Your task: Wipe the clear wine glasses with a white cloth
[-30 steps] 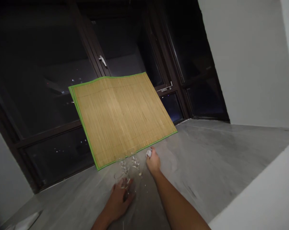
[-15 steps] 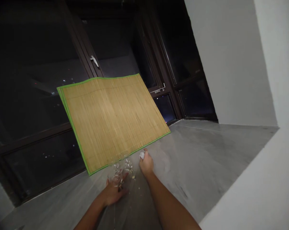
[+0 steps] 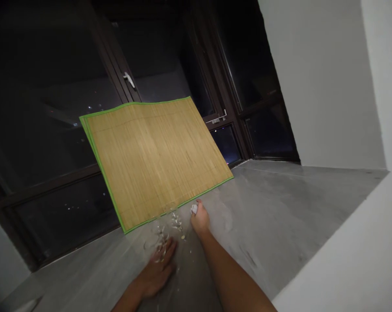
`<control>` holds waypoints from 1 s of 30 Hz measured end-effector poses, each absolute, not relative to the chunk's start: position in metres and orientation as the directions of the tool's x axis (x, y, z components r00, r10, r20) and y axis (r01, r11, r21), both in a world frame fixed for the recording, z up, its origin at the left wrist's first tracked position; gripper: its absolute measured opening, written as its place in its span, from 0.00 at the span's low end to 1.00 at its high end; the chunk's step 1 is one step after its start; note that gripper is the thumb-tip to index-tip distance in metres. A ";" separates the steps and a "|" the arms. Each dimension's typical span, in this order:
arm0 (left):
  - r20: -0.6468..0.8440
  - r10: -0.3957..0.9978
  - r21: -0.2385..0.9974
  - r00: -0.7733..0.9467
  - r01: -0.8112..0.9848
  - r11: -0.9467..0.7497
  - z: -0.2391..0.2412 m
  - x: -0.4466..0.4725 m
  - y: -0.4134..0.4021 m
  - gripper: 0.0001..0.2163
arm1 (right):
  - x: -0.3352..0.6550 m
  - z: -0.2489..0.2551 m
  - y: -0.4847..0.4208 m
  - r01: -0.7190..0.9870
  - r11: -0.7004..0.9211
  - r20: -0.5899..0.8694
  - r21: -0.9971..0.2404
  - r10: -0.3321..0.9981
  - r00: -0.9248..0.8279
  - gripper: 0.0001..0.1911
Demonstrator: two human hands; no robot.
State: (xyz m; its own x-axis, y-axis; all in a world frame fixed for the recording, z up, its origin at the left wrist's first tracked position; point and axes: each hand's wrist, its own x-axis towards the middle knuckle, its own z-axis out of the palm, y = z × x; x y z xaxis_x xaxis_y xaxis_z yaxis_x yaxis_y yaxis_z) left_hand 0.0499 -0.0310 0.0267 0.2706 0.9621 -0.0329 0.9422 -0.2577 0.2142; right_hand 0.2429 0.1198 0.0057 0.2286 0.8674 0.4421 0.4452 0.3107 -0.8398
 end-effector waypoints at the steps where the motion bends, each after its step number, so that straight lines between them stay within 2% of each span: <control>1: -0.024 0.956 0.246 0.291 0.929 -0.277 0.023 0.048 -0.043 0.31 | 0.243 0.005 0.120 0.445 0.310 0.440 -0.840 0.869 0.227 0.26; 4: 0.025 0.937 0.313 0.349 0.887 -0.339 0.011 0.036 -0.078 0.30 | 0.243 0.005 0.120 0.448 0.304 0.434 -0.841 0.873 0.222 0.26; 8: 0.032 0.921 0.327 0.388 0.867 -0.377 -0.004 0.012 -0.108 0.32 | 0.244 0.006 0.118 0.446 0.296 0.425 -0.844 0.878 0.222 0.26; 11: 0.010 0.948 0.327 0.318 0.895 -0.304 -0.010 -0.003 -0.119 0.33 | 0.245 0.007 0.117 0.445 0.298 0.426 -0.844 0.878 0.220 0.25; 16: 0.072 0.974 0.330 0.214 0.916 -0.226 -0.006 -0.031 -0.131 0.32 | 0.245 0.006 0.118 0.456 0.299 0.431 -0.838 0.876 0.217 0.25; 19: 0.054 0.986 0.275 0.159 0.947 -0.168 0.008 -0.064 -0.132 0.29 | 0.245 0.004 0.120 0.461 0.299 0.432 -0.835 0.876 0.213 0.25; 25: 0.006 1.000 0.057 -0.012 0.998 0.012 0.025 -0.140 -0.103 0.28 | 0.246 0.002 0.120 0.459 0.300 0.427 -0.836 0.881 0.202 0.26; 30: 0.017 0.996 0.030 -0.083 0.996 0.083 0.020 -0.160 -0.093 0.30 | 0.246 0.002 0.120 0.469 0.307 0.435 -0.828 0.879 0.193 0.25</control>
